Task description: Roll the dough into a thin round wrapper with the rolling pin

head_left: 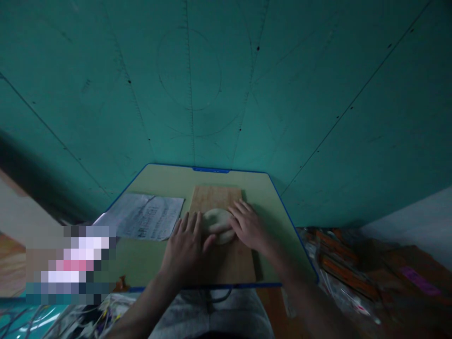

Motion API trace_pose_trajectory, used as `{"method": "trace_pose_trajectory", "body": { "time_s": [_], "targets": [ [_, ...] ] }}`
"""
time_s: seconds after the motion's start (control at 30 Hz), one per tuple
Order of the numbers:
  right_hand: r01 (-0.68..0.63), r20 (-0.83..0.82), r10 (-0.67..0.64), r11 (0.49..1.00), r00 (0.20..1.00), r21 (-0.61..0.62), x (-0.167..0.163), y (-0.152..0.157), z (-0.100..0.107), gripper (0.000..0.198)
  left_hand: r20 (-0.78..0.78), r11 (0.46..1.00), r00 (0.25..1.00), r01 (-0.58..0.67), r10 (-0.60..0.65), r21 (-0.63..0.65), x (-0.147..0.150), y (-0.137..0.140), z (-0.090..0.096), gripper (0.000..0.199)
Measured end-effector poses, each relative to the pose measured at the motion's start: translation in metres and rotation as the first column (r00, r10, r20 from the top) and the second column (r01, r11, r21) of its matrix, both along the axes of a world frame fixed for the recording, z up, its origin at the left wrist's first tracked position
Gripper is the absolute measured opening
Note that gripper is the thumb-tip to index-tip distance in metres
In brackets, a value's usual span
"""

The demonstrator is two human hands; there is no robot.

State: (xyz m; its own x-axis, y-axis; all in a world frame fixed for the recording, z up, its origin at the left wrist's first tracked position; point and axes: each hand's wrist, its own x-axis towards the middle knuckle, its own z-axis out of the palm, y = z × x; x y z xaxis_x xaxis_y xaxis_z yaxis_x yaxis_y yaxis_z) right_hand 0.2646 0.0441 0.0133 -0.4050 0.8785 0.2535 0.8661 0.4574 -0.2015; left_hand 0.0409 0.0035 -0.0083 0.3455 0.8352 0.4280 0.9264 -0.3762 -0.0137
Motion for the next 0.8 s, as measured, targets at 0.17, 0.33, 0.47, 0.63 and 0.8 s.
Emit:
{"method": "trace_pose_trajectory", "body": {
  "time_s": [0.17,0.33,0.47,0.63,0.8],
  "targets": [
    [0.004,-0.020,-0.004,1.000,1.000,0.018,0.009,-0.022,-0.007,0.051,-0.006,0.999,0.999,0.034,-0.034,-0.002,0.001,0.002,0.003,0.067],
    [0.114,0.029,-0.113,0.992,0.993,-0.050,-0.008,0.037,0.002,0.048,-0.051,0.988,0.995,-0.086,0.080,-0.125,0.005,0.080,0.028,0.062],
    [0.137,0.035,-0.134,0.985,0.990,-0.105,-0.011,0.041,0.006,0.048,-0.036,0.983,0.992,-0.122,0.118,-0.136,0.006,0.088,0.029,0.062],
    [0.059,0.052,-0.055,0.996,0.997,-0.069,0.002,-0.033,0.002,0.059,-0.006,0.997,0.998,0.069,-0.069,0.018,-0.008,0.020,0.001,0.070],
    [0.006,0.028,-0.004,0.996,1.000,-0.089,0.008,-0.037,0.003,0.056,0.015,0.995,0.995,0.096,-0.096,0.008,-0.009,0.025,0.003,0.063]
  ]
}}
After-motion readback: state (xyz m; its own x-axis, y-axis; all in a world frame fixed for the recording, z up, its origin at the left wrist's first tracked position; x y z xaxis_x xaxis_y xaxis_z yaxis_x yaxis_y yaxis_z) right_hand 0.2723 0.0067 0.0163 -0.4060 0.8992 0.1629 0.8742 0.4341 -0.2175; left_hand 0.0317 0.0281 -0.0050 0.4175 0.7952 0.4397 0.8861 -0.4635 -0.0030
